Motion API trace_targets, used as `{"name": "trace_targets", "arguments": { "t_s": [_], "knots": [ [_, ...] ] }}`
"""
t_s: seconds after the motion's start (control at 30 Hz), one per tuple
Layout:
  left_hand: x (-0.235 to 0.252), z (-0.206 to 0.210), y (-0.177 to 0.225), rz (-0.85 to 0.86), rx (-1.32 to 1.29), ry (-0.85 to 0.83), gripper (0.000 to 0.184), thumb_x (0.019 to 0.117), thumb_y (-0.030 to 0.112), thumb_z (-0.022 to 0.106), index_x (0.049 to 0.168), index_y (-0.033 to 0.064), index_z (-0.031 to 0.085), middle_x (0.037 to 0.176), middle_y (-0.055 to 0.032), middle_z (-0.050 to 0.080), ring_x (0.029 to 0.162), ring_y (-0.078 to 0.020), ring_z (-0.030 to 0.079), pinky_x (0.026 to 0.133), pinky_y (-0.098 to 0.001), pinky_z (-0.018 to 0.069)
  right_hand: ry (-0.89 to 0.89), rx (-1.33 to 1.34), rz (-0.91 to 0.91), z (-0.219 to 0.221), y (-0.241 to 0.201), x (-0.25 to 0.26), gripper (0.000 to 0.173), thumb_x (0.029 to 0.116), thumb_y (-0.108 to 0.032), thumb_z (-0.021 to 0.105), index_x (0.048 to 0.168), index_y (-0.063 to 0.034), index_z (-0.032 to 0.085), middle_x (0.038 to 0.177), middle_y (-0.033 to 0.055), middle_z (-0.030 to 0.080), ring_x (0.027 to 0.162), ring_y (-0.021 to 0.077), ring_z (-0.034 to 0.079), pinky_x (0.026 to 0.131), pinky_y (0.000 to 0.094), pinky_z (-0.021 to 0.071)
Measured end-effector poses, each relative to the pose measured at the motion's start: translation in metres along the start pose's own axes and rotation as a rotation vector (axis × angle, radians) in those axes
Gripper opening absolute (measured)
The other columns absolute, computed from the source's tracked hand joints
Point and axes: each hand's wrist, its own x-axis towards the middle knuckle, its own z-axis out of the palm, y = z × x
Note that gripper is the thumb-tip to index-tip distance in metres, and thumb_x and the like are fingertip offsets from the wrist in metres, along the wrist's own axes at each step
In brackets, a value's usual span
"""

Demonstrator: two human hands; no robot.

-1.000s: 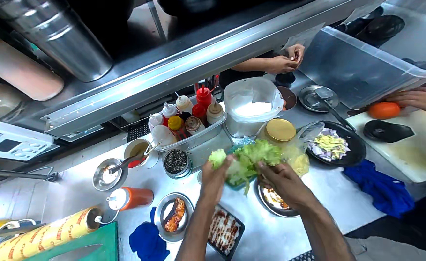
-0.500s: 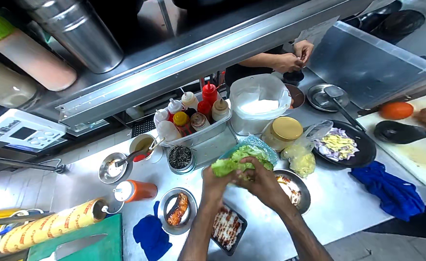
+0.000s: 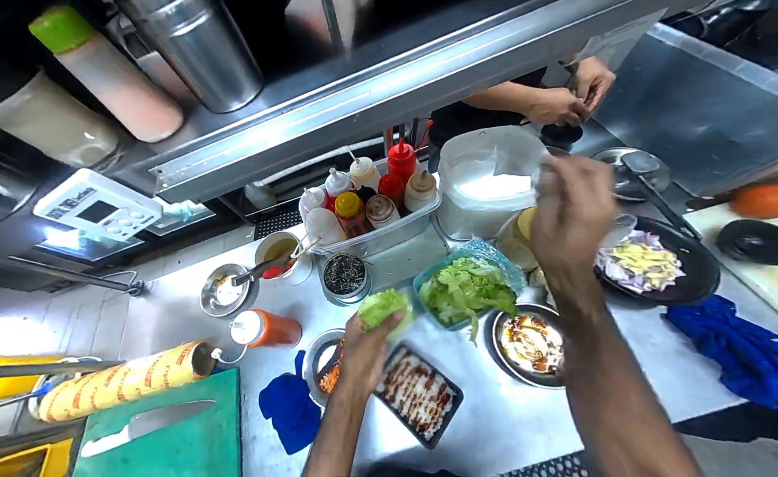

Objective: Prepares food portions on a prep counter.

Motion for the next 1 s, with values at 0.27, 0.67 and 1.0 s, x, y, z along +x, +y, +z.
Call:
{"name": "trace_targets", "arguments": {
  "t_s": [0.27,0.67,1.0],
  "knots": [
    [-0.034,-0.067,-0.055,-0.023,0.123,0.189,0.040,0.0917,-0.003,0.070,0.128,-0.0089,0.055,0.115,-0.0222,0.069,0.102,-0.0300,0.071,0.088,-0.0464,0.0620,-0.534,0.193,0.334,-0.003,-0.058,-0.115,0.035,0.1039,-0.028,0.059,0.133,-0.0077,0.063,0.112,0.0115,0.070,0.089,0.0257,0.070,0.075,0.0488,0.0611],
    [-0.046,-0.086,-0.114,0.082,0.833,0.227,0.050,0.0819,0.024,0.087,0.122,0.0018,0.066,0.109,-0.0105,0.073,0.099,-0.0156,0.072,0.091,-0.0355,0.0609,-0.875,0.237,0.686,0.049,-0.074,-0.291,0.023,0.0983,-0.023,0.067,0.113,-0.0081,0.075,0.097,0.0047,0.076,0.084,0.0140,0.072,0.081,0.0353,0.0607],
    [-0.079,-0.056,-0.079,-0.059,1.451,0.212,0.063,0.0914,0.025,0.071,0.149,0.0080,0.050,0.146,-0.0243,0.048,0.119,-0.0324,0.063,0.097,-0.0404,0.0564,-0.643,-0.072,0.237,0.046,-0.099,-0.311,0.020,0.0959,-0.021,0.063,0.105,-0.0102,0.076,0.095,0.0090,0.070,0.087,0.0264,0.070,0.074,0.0411,0.0601]
  ]
}}
